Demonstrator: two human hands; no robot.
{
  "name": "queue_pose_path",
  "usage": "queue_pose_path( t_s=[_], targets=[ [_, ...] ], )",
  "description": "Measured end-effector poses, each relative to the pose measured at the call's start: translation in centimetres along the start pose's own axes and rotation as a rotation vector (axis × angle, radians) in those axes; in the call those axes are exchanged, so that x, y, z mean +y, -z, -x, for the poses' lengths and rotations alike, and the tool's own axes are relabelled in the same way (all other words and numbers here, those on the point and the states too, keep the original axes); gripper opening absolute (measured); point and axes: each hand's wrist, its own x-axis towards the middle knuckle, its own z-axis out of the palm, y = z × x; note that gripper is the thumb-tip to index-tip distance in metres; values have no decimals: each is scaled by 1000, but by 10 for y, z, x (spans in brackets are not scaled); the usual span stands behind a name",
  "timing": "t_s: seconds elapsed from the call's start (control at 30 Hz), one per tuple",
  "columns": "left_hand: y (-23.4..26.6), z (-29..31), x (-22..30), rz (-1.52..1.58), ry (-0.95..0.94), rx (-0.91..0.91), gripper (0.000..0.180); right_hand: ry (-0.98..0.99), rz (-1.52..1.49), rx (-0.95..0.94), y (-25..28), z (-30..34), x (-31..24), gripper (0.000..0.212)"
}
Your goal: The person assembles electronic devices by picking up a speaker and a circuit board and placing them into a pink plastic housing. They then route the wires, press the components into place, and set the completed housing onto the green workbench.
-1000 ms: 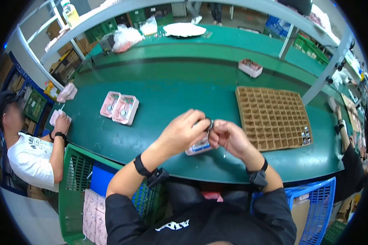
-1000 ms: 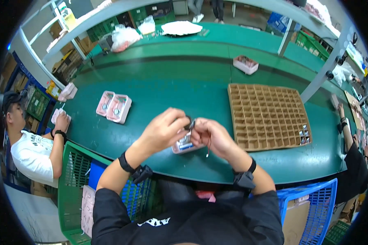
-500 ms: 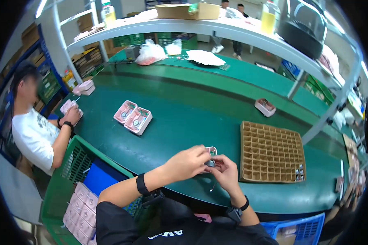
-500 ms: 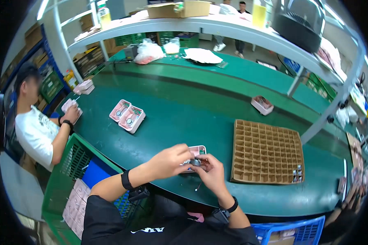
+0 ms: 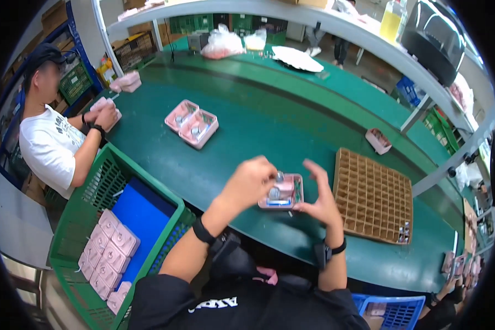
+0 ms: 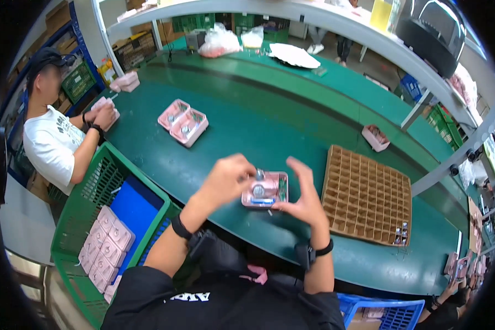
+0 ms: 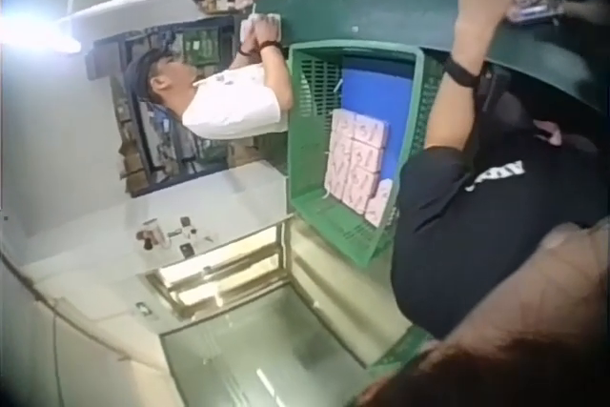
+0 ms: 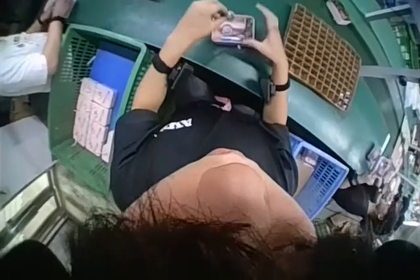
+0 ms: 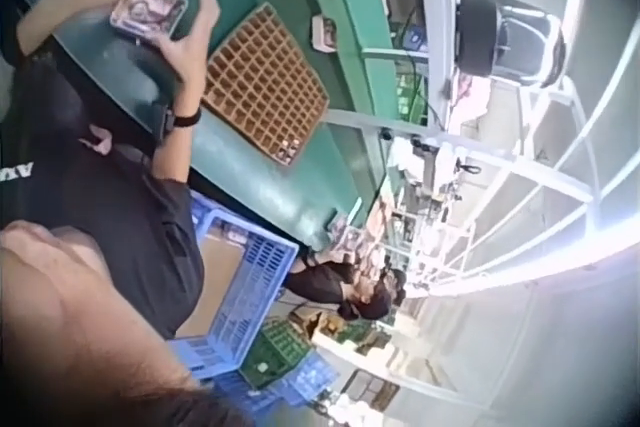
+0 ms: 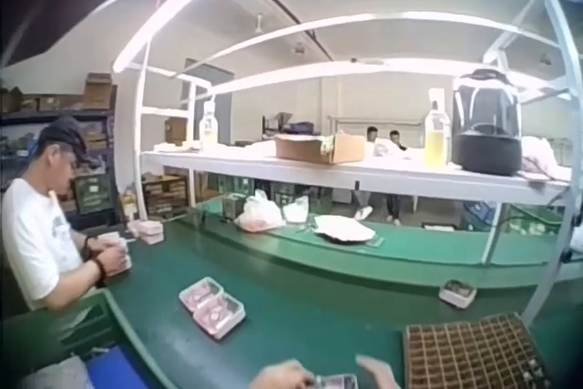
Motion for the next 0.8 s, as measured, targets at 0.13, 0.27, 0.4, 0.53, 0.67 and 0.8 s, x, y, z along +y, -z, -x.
queue_pose_path(
  t_s=[0.13,0.27,0.4,0.53,0.67,0.8],
  targets=[
    [4,3,-5,67,210,72,15,-91,247,-127,-7,26,12,120],
    [-10,21,-22,11,225,-3,16,-252,146,-134,-29,39,6,125],
    [-24,32,-21,64,188,-109,16,-345,162,-65,-38,66,-22,123],
    [-28,35,-9,36,154,-234,15,-419,110,-38,-40,81,-36,119],
    [-32,37,-14,25,173,-277,15,-428,72,1,-38,83,-33,117],
    [-34,35,-21,15,155,-321,14,-398,91,11,-39,83,-29,117]
  ],
)
